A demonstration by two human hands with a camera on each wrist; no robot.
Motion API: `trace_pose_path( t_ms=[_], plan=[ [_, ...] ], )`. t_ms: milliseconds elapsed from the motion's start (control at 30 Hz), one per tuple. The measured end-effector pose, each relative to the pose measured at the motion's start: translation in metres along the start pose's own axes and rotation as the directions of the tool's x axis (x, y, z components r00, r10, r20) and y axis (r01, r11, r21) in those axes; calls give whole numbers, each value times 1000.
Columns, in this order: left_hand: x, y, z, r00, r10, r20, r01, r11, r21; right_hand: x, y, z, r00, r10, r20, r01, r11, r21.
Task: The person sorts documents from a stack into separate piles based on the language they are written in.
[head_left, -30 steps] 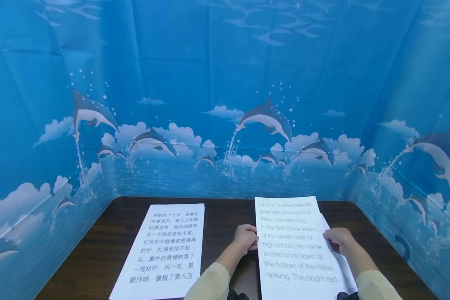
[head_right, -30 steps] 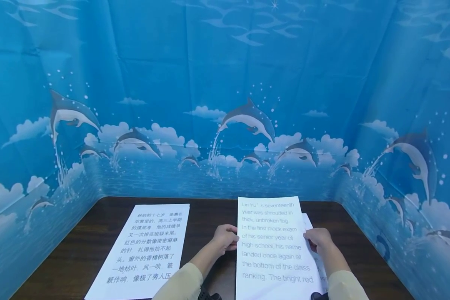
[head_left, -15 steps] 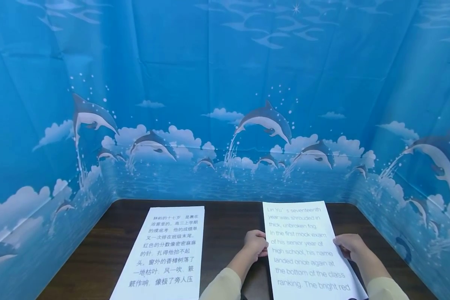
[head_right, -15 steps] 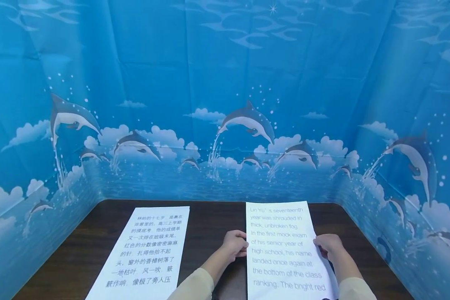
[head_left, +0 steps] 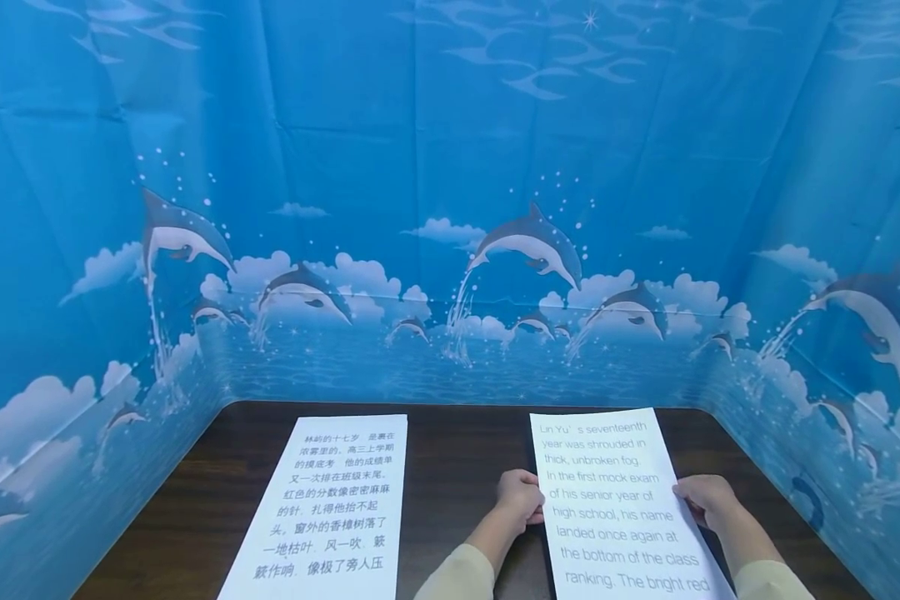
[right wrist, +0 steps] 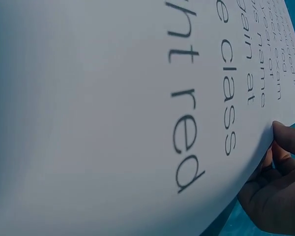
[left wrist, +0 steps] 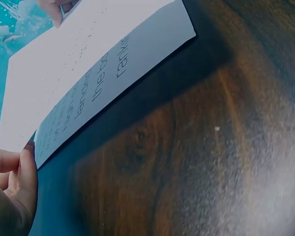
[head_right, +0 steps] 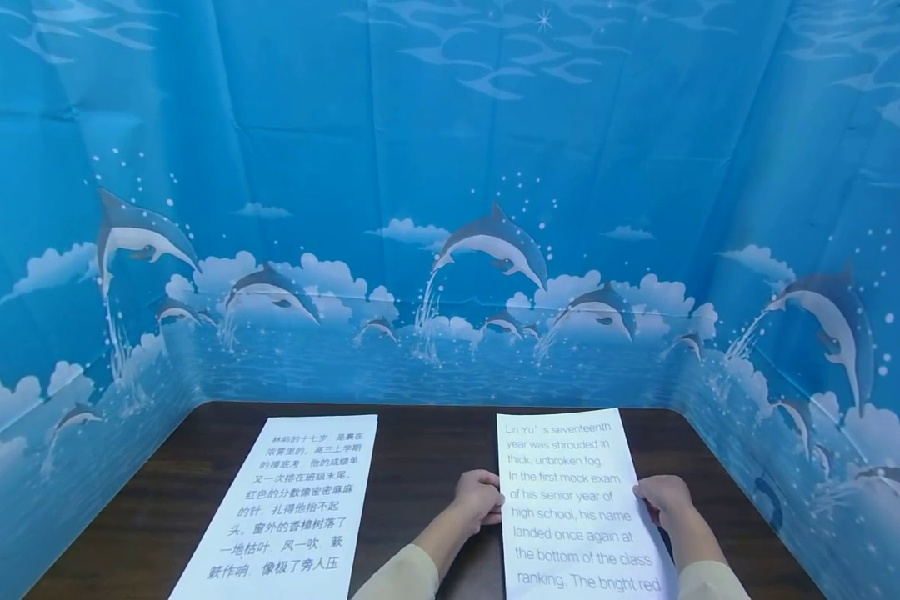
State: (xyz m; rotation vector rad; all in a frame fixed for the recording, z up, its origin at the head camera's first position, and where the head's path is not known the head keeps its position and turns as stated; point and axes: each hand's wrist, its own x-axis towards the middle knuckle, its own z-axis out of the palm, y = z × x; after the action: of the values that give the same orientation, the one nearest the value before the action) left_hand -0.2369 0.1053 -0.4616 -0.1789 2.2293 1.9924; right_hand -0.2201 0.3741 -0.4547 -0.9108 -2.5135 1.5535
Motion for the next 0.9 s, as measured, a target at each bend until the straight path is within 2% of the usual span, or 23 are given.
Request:
trace_pose_path(
  t_ms=[400,600,900],
  plan=[
    [-8,1,10,1000,-7,-15,7,1000,-2,1,5,2,990,-6,-144,2,1000,-23],
    [-9,-2,14,999,-3,-34,3,1000,5,-6,2,1,989,-18,-145,11,999,-51],
    [-10,-3,20,996,-8,-87,15,997,82,-24,-10,5,986,0,-167,-23,990,-136]
  ],
)
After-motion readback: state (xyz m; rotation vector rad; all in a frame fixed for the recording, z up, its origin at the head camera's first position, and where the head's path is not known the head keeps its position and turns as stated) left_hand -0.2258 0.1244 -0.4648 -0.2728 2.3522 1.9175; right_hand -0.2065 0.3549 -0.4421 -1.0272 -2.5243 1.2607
